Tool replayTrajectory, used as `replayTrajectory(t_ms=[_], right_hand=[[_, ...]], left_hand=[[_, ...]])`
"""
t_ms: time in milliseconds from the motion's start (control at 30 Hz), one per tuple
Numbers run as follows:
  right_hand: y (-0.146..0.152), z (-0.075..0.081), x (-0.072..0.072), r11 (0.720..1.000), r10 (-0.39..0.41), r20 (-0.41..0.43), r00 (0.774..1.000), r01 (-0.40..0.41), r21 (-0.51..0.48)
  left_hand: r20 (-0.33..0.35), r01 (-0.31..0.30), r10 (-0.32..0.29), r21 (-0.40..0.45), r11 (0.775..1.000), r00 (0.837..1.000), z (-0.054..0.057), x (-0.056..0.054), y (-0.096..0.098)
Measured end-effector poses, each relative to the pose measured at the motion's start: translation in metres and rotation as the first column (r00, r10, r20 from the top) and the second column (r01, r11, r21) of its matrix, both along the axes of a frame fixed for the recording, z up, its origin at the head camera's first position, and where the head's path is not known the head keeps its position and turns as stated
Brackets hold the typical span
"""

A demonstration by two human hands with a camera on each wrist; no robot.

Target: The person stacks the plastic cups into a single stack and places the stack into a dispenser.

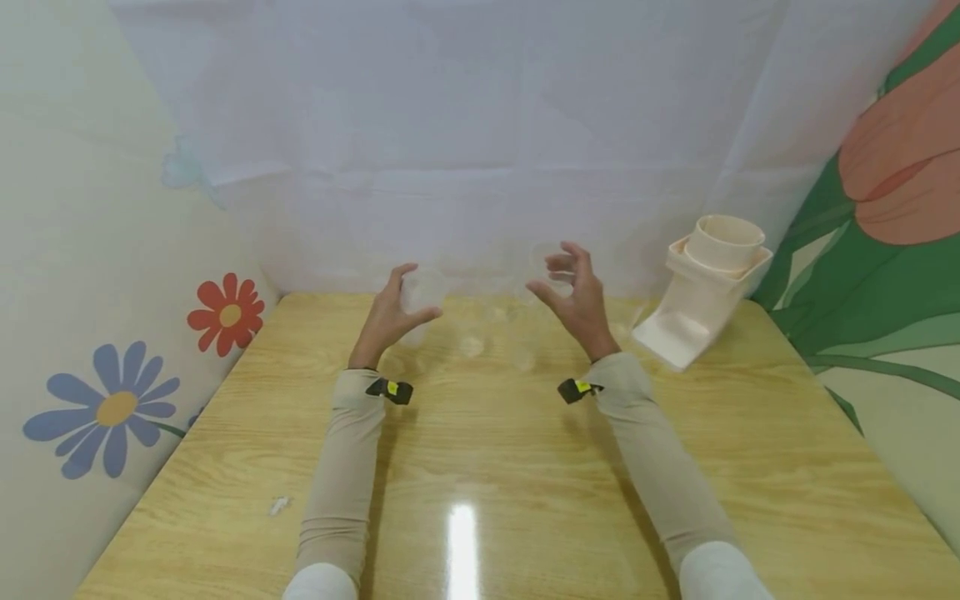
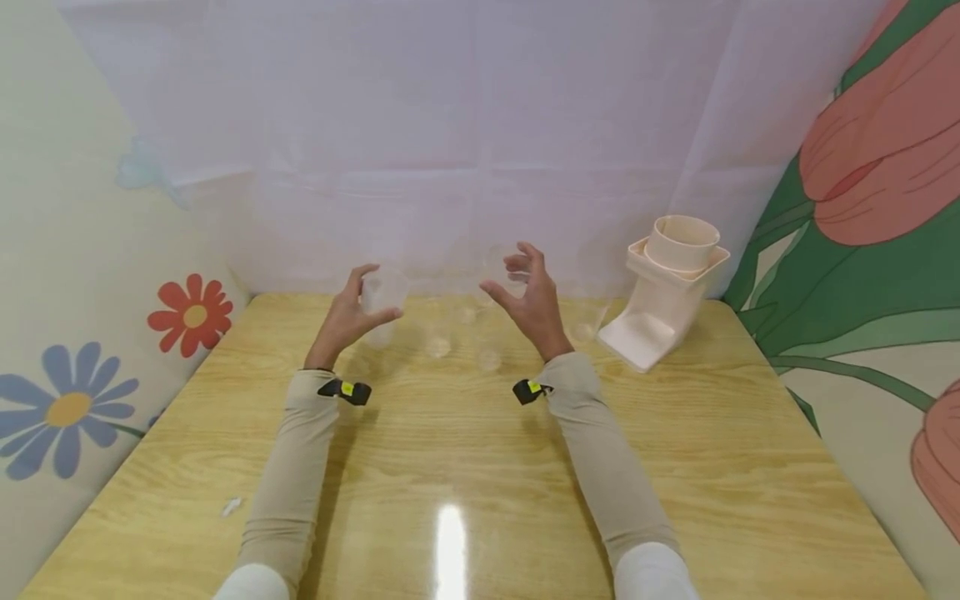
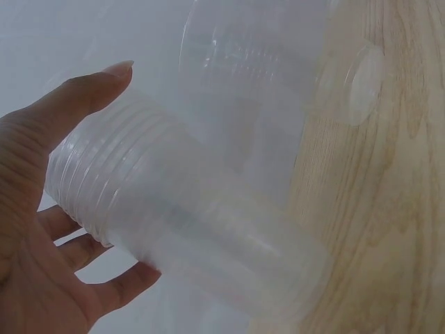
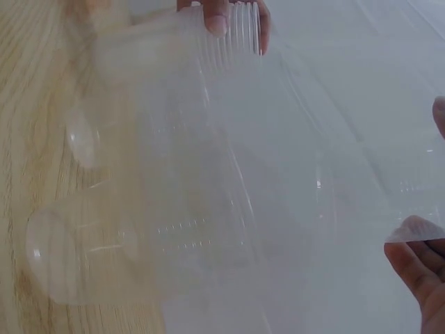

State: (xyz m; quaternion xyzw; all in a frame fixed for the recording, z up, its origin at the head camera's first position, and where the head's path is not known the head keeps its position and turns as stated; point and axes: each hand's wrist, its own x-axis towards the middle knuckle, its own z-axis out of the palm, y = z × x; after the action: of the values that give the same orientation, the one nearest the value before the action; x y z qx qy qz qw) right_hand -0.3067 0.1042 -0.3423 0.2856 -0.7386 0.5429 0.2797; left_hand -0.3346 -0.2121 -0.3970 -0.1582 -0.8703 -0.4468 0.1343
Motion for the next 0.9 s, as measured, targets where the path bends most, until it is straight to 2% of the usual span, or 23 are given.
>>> replayTrajectory(t_ms=[167,900], right_hand=[[-0.002,0.002,-0.002,1.0,0.013,-0.026,1.0,-0.013,0.013],[-0.012,0.003,-0.003,0.999,0.036,-0.004,0.999,-0.036,-0.004]], left_hand=[[-0.005,0.001,-0.001,-0.001,1.0,1.0,0.002,-0.001,0.0],[0.008,0.015,-0.015,0.004,1.0,1.0,-0.002,-0.002,0.003]])
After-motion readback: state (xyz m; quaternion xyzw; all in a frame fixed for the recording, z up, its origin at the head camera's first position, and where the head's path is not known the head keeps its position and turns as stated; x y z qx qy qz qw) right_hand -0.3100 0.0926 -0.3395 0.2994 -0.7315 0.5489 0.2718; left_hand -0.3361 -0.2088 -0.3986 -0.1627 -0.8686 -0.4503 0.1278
